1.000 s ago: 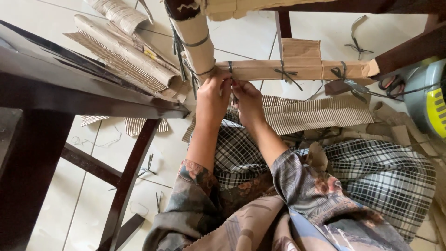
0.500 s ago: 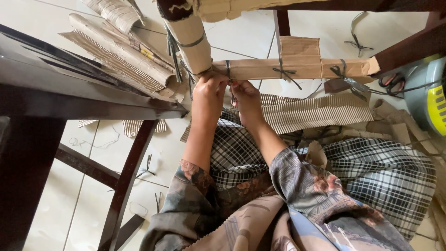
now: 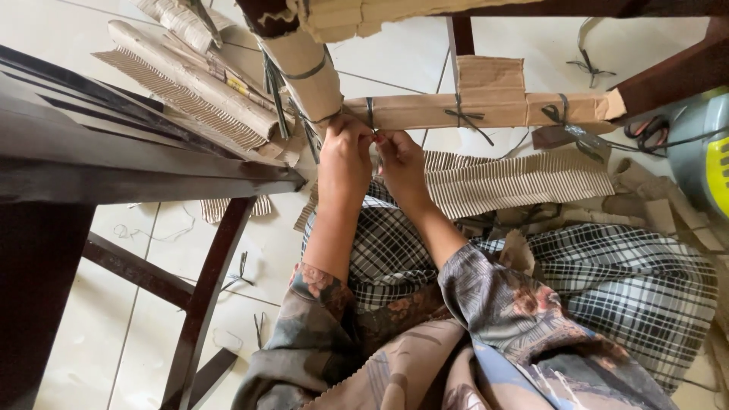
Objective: Wrapping wooden chair legs with protective cardboard and securing them with plastic ties.
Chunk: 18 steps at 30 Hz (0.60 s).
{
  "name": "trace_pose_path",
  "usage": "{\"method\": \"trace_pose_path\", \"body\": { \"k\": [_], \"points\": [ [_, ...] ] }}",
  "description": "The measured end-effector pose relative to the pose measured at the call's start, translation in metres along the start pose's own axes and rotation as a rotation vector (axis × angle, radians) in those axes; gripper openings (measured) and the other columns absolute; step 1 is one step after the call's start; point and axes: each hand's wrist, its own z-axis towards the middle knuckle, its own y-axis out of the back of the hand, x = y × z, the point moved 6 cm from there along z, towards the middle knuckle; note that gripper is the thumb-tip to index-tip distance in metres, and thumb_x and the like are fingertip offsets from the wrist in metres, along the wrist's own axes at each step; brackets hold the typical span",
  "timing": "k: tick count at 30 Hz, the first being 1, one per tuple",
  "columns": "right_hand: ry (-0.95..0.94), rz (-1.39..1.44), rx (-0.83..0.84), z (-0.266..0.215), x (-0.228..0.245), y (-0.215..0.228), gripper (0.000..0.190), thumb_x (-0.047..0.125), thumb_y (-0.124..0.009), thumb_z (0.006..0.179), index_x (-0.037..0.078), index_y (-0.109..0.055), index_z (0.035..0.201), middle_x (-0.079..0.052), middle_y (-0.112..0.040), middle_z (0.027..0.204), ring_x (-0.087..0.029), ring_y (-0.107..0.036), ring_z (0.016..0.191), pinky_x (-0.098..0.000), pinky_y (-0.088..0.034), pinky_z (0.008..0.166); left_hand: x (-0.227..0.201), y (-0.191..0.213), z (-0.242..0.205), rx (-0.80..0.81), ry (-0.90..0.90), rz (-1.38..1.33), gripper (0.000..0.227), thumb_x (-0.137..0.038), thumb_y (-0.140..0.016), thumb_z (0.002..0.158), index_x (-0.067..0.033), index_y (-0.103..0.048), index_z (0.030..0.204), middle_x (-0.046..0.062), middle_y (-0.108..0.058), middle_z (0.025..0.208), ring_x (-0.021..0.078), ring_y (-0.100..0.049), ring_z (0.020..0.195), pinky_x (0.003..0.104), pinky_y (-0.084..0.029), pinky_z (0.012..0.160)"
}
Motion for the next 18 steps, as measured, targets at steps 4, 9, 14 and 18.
{"method": "trace_pose_path", "body": {
  "k": [4,9,14,18],
  "points": [
    [0.072,-0.065,0.005,0.000,0.012,0.005,0.016,0.001,-0.058,0.103,0.000,-0.074,0.104,-0.019,-0.072,0.089,-0.025,-0.072,0.080,-0.0401,-0.056,0.066,-0.003,-0.004,-0.003,-0.015,0.004,-0.008,0.005,-0.010,-0.071,0.089,-0.0103,-0.066,0.089,0.013,-0.057,0.109,0.0430,-0.071,0.087,0.050,-0.062,0.073],
    [0.136,-0.041,-0.011,-0.006,0.030,0.004,0.018,-0.007,-0.065,0.096,0.003,-0.077,0.106,-0.016,-0.076,0.092,-0.022,-0.073,0.094,-0.0379,-0.060,0.077,-0.004,-0.015,-0.010,-0.051,-0.009,-0.012,0.008,-0.006,-0.064,0.092,-0.0083,-0.057,0.088,0.015,-0.052,0.110,0.0475,-0.068,0.089,0.051,-0.061,0.071],
    [0.061,-0.123,-0.064,-0.001,0.023,0.011,0.010,0.007,-0.072,0.095,0.011,-0.081,0.098,-0.010,-0.079,0.086,-0.023,-0.076,0.090,-0.0380,-0.058,0.079,0.007,-0.034,-0.009,-0.155,-0.021,-0.070,0.016,-0.010,-0.064,0.086,-0.0124,-0.050,0.093,0.011,-0.047,0.108,0.0461,-0.068,0.080,0.046,-0.060,0.065],
    [-0.047,-0.135,-0.058,0.004,-0.013,0.007,0.014,0.018,-0.072,0.095,0.011,-0.083,0.089,-0.013,-0.078,0.080,-0.029,-0.076,0.084,-0.0456,-0.056,0.077,0.006,-0.040,-0.008,-0.182,-0.003,0.030,0.019,-0.007,-0.059,0.084,-0.0116,-0.049,0.100,0.013,-0.046,0.109,0.0463,-0.068,0.065,0.052,-0.060,0.061]
  ]
}}
